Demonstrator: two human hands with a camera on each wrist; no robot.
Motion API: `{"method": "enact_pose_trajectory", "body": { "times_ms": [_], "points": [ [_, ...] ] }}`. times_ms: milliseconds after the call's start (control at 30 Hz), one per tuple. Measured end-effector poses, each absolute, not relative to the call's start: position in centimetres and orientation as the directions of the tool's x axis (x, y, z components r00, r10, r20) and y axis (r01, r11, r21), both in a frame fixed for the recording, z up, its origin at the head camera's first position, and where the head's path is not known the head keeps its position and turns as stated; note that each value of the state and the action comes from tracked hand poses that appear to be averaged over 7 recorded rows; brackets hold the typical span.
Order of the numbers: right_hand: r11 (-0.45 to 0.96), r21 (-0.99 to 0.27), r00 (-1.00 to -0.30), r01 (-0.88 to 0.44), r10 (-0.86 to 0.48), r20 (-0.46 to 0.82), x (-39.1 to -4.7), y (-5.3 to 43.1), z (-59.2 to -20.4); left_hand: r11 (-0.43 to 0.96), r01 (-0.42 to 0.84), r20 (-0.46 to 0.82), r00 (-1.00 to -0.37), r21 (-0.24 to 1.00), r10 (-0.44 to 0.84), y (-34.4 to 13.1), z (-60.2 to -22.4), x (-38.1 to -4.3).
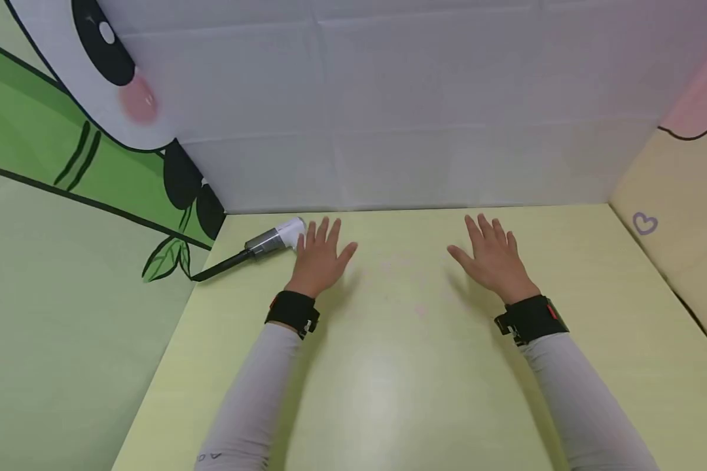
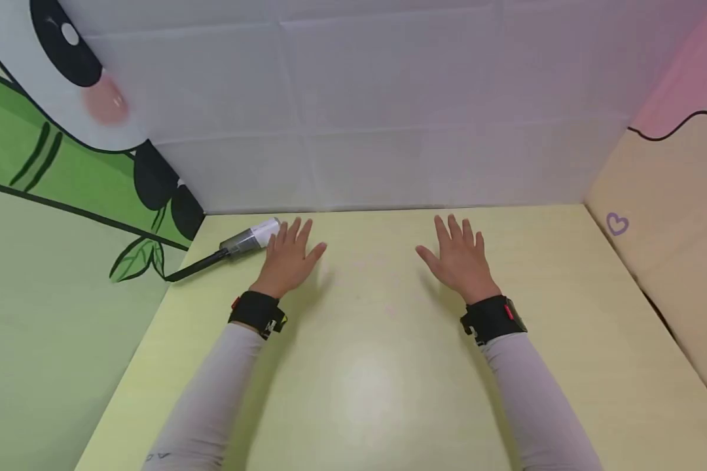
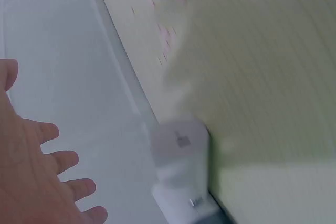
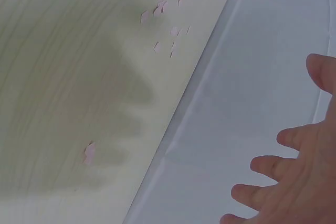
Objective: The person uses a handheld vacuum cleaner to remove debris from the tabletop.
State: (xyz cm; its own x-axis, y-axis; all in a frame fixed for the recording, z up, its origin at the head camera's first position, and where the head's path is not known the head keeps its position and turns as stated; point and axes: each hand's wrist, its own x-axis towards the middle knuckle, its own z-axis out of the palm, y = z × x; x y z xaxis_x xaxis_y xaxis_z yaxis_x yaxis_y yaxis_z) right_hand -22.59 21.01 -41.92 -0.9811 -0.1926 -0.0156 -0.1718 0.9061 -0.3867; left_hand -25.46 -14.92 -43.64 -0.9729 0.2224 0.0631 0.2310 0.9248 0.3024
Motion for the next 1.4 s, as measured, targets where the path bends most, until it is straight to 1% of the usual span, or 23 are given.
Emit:
{"method": "enact_pose_trajectory", "body": {
  "times_ms": [267, 367, 467, 633, 733, 800, 900, 1033, 1100, 1233, 1333, 1400],
  "points": [
    [0.900, -0.388, -0.978, -0.198, -0.211, 0.009, -22.8, 21.7, -42.7, 0.943, 0.107, 0.057, -0.994, 0.315, 0.094, -22.9, -43.6, -28.4],
    [0.895, -0.393, -0.975, -0.212, -0.222, 0.019, -22.8, 21.6, -43.3, 0.946, 0.058, 0.054, -0.998, 0.319, 0.043, -26.7, -44.2, -29.5],
    [0.885, -0.403, -0.971, -0.232, -0.237, 0.039, -22.4, 21.0, -43.9, 0.950, 0.014, 0.018, -1.000, 0.311, 0.009, -30.0, -45.3, -30.1],
    [0.860, -0.424, -0.958, -0.283, -0.278, 0.075, -22.0, 18.4, -44.7, 0.949, -0.039, -0.109, -0.994, 0.312, -0.005, -32.6, -47.0, -30.4],
    [0.839, -0.437, -0.944, -0.323, -0.318, 0.088, -22.0, 15.9, -44.9, 0.944, -0.046, -0.129, -0.992, 0.328, -0.003, -32.9, -47.7, -30.0],
    [0.822, -0.456, -0.936, -0.341, -0.343, 0.081, -22.1, 14.1, -44.9, 0.942, -0.036, -0.117, -0.993, 0.334, 0.003, -32.8, -47.9, -29.7],
    [0.790, -0.498, -0.922, -0.358, -0.382, 0.057, -22.3, 11.1, -44.6, 0.943, -0.001, -0.066, -0.998, 0.332, 0.022, -31.9, -47.3, -28.9],
    [0.769, -0.543, -0.917, -0.337, -0.399, 0.005, -22.9, 7.4, -43.9, 0.945, 0.077, 0.043, -0.997, 0.316, 0.067, -28.5, -45.9, -27.3],
    [0.770, -0.557, -0.924, -0.312, -0.383, -0.012, -23.2, 6.1, -43.6, 0.942, 0.120, 0.105, -0.990, 0.313, 0.091, -25.9, -45.2, -26.5],
    [0.773, -0.567, -0.945, -0.284, -0.325, 0.031, -23.9, 5.0, -43.3, 0.929, 0.191, 0.208, -0.970, 0.317, 0.128, -20.5, -43.9, -25.3],
    [0.782, -0.573, -0.965, -0.246, -0.256, 0.065, -24.3, 5.5, -43.3, 0.924, 0.235, 0.254, -0.954, 0.302, 0.159, -17.1, -43.3, -25.0],
    [0.793, -0.576, -0.978, -0.198, -0.199, 0.062, -24.4, 6.6, -43.1, 0.922, 0.268, 0.274, -0.943, 0.280, 0.191, -14.9, -43.0, -24.8]
  ]
}}
